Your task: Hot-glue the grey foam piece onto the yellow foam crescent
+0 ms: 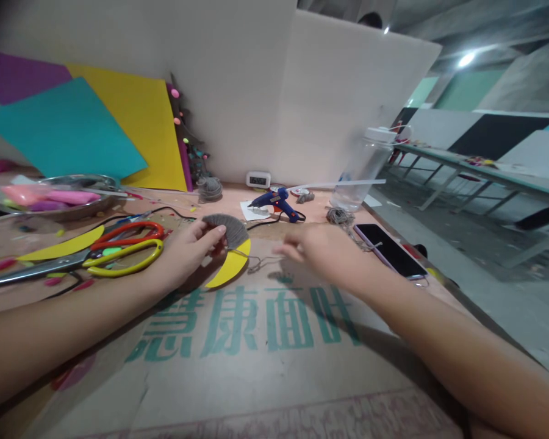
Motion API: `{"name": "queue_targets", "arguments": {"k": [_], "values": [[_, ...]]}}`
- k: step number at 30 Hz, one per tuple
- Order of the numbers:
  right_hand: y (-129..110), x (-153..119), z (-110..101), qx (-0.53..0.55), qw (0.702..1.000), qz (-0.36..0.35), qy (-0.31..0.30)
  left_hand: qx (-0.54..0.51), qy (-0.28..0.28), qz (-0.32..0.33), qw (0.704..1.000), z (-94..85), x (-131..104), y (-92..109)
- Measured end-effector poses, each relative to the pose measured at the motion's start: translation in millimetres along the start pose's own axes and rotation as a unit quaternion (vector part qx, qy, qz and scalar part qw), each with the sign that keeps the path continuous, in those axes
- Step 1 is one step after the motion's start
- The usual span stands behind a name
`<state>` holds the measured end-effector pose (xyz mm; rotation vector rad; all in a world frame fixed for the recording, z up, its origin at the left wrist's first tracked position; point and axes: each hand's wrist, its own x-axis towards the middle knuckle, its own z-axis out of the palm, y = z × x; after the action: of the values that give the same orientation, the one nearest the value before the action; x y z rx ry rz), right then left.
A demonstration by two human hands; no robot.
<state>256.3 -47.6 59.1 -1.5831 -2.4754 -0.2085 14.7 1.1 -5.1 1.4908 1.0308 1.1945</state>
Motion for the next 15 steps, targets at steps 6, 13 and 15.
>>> {"name": "queue_targets", "arguments": {"k": [6, 13, 15], "values": [[70.6, 24.0, 15.5, 0.021, 0.985, 0.17, -0.001, -0.008, -0.013, 0.007, 1.0, 0.2, 2.9, -5.9], [62.7, 21.5, 29.6, 0.112, 0.986, 0.122, 0.021, -0.03, -0.025, 0.009, 0.999, -0.1, 4.5, -11.8], [41.7, 17.8, 27.6, 0.156, 0.986, 0.057, -0.017, -0.053, -0.019, 0.003, 0.998, 0.5, 3.6, -10.8]]}}
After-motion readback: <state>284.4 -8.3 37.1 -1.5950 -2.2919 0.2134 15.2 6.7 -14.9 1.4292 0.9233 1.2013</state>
